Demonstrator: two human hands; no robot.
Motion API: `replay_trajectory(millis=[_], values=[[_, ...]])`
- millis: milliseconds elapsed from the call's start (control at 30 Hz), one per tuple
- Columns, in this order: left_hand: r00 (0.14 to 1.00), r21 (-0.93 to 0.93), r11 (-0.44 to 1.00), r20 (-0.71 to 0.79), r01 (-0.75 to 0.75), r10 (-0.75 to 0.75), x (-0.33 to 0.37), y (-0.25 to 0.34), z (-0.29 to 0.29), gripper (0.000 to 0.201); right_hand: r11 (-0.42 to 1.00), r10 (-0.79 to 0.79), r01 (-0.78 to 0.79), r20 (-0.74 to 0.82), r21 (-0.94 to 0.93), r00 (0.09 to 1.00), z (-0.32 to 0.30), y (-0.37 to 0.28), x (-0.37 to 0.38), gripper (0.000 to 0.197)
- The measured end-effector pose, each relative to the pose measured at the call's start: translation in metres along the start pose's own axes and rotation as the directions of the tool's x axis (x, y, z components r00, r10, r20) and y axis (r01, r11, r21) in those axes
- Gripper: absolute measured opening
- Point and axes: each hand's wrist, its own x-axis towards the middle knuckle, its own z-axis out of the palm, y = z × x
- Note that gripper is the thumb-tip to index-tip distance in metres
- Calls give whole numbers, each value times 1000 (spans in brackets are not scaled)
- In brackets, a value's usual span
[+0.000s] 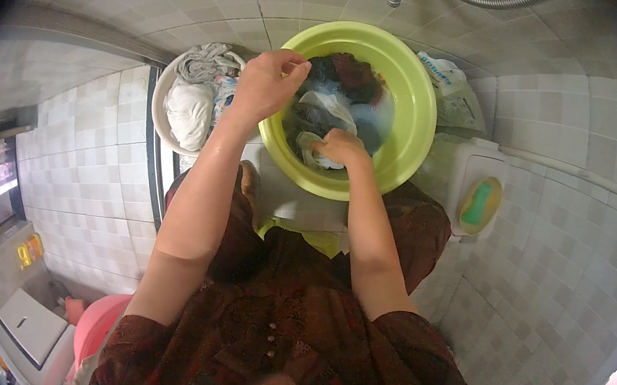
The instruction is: The person washes clothes by hand in a green basin, scrubbing and wringing several garments before placing them in another white basin.
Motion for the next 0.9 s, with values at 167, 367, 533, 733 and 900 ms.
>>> replay_trajectory(millis=[167, 367, 533, 733, 900], values=[[1000, 31, 1000, 29, -4, 3, -4, 0, 0, 23, 995, -100, 98, -148, -20, 984, -23, -5, -51, 46], [988, 38, 999, 152, -31, 25, -9, -1, 1, 26, 844, -299, 454, -454, 284, 839, -50, 9, -105, 45], [932, 132, 991, 362, -16, -33, -19, -6, 33, 47, 467, -58, 572, -622, 675, 781, -54, 20, -107, 33], [690, -570, 391, 563, 723, -455, -51, -9, 91, 46, -79, 246, 523, -492, 848, 835, -25, -31, -110, 31], [745, -746, 172, 557, 643, -368, -54, -23, 94, 35, 670, 101, 592, -844, 449, 526, 7, -38, -74, 36]])
